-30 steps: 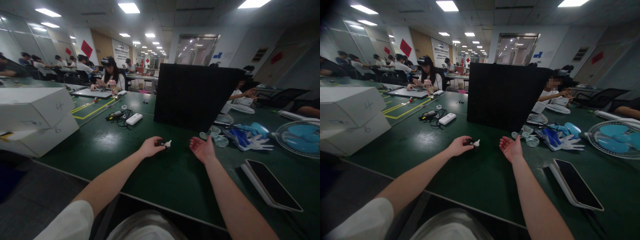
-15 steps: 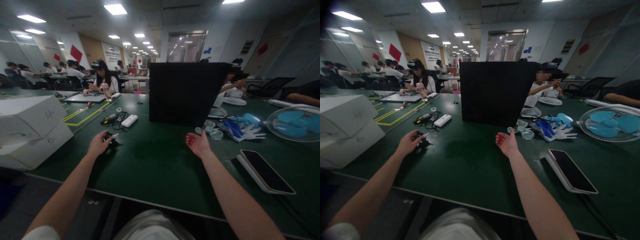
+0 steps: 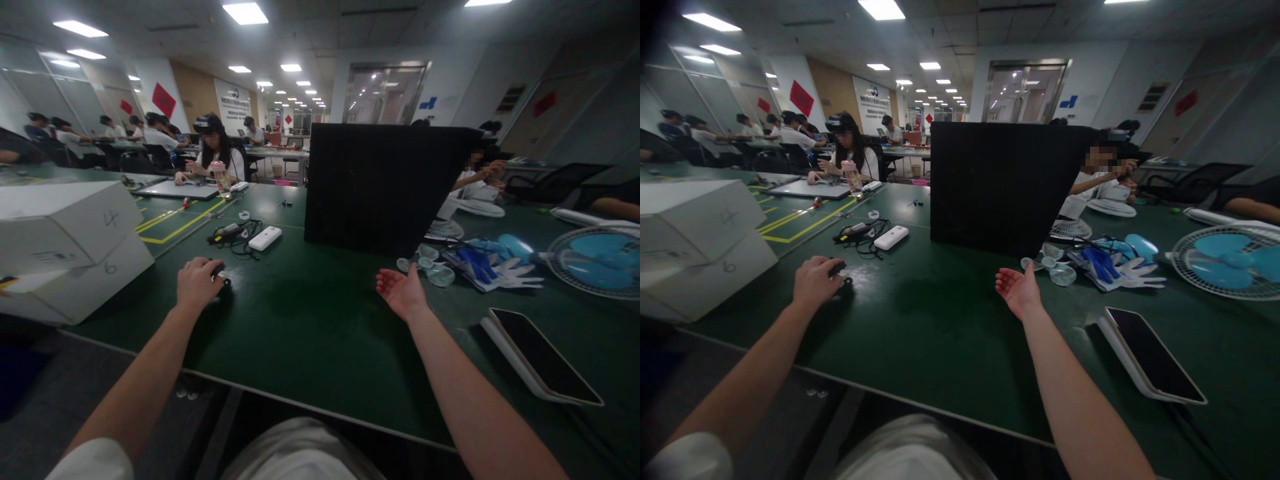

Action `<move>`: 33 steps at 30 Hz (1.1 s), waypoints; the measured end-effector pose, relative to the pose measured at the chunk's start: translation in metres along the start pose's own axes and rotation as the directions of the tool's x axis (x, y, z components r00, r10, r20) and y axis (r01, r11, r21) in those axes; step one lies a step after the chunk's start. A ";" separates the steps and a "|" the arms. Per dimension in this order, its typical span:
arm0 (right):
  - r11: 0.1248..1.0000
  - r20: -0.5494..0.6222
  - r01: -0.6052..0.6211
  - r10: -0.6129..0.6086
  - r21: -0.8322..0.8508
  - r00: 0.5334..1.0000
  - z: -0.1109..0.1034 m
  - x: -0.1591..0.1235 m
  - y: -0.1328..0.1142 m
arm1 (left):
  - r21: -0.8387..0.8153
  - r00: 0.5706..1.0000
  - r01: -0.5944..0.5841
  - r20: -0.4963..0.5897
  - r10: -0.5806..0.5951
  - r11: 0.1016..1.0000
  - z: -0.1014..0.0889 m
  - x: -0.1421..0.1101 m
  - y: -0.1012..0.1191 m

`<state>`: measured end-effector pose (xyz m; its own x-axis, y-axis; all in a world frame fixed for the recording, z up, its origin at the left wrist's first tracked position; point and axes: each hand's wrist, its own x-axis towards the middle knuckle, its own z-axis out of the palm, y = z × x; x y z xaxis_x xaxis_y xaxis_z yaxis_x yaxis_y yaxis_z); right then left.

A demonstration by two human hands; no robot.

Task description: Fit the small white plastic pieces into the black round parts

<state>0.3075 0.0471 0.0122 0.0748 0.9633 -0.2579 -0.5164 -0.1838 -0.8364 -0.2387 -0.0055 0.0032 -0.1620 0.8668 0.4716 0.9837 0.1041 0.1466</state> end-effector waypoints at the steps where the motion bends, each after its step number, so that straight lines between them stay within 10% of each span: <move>1: 1.000 0.004 0.000 0.000 0.004 1.000 0.000 0.000 0.000 | -0.003 1.000 0.007 0.003 -0.007 1.000 0.001 -0.001 0.003; 8: 1.000 0.022 0.012 -0.012 -0.005 1.000 -0.002 0.003 0.001 | -0.125 0.995 0.013 -0.094 -0.024 0.992 0.014 -0.004 0.018; 20: 1.000 -0.006 -0.001 0.001 -0.011 1.000 0.002 0.000 -0.001 | -0.369 0.983 0.010 0.175 0.059 0.930 0.019 0.006 0.050; 33: 1.000 0.025 -0.002 0.002 0.003 1.000 -0.002 0.002 0.000 | -0.657 0.858 -0.221 0.220 0.464 0.721 0.039 -0.014 0.279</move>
<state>0.3093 0.0490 0.0105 0.0525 0.9674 -0.2479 -0.5193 -0.1856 -0.8342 0.0409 0.0304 0.0033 0.3348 0.8994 0.2811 0.6937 -0.4371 0.5724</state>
